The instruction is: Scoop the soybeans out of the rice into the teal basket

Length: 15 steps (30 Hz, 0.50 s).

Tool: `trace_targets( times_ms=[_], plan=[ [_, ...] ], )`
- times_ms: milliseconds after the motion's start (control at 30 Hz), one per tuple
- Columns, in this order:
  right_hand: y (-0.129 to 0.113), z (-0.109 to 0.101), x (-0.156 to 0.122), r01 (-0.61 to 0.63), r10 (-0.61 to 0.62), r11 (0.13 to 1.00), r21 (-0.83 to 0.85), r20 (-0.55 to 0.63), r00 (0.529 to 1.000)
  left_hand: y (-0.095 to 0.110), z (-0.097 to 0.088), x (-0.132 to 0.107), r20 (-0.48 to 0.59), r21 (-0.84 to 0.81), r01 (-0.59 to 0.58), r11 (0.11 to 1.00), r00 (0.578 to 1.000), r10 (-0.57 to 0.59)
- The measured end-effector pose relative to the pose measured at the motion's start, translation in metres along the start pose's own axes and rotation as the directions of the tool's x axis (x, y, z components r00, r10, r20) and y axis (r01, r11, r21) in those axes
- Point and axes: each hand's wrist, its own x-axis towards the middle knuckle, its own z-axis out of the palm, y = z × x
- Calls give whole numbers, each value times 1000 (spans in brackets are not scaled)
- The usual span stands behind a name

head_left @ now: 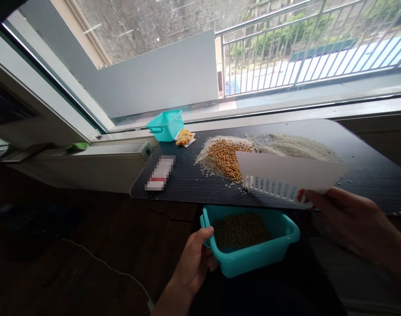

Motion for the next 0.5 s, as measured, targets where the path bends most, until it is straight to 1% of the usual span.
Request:
trace_targets(
  times_ms=[33, 100, 233, 300, 400, 500],
  plan=[
    [0, 2, 1, -9, 7, 999, 39, 46, 999, 0, 0, 0, -2, -1, 3, 1000, 1000, -3],
    [1, 6, 3, -20, 10, 994, 110, 87, 996, 0, 0, 0, 2, -3, 0, 1000, 1000, 0],
    [3, 7, 4, 0, -8, 988, 157, 49, 999, -1, -3, 2, 17, -6, -1, 1000, 1000, 1],
    [2, 7, 4, 9, -18, 987, 158, 57, 998, -1, -4, 3, 21, -7, 1, 1000, 1000, 0],
    [-7, 12, 4, 45, -66, 981, 188, 105, 992, -1, -5, 4, 41, 1, -3, 1000, 999, 3],
    [-18, 26, 6, 87, -130, 969, 230, 181, 975, 1, -7, 3, 60, 11, -14, 1000, 998, 13]
  ],
)
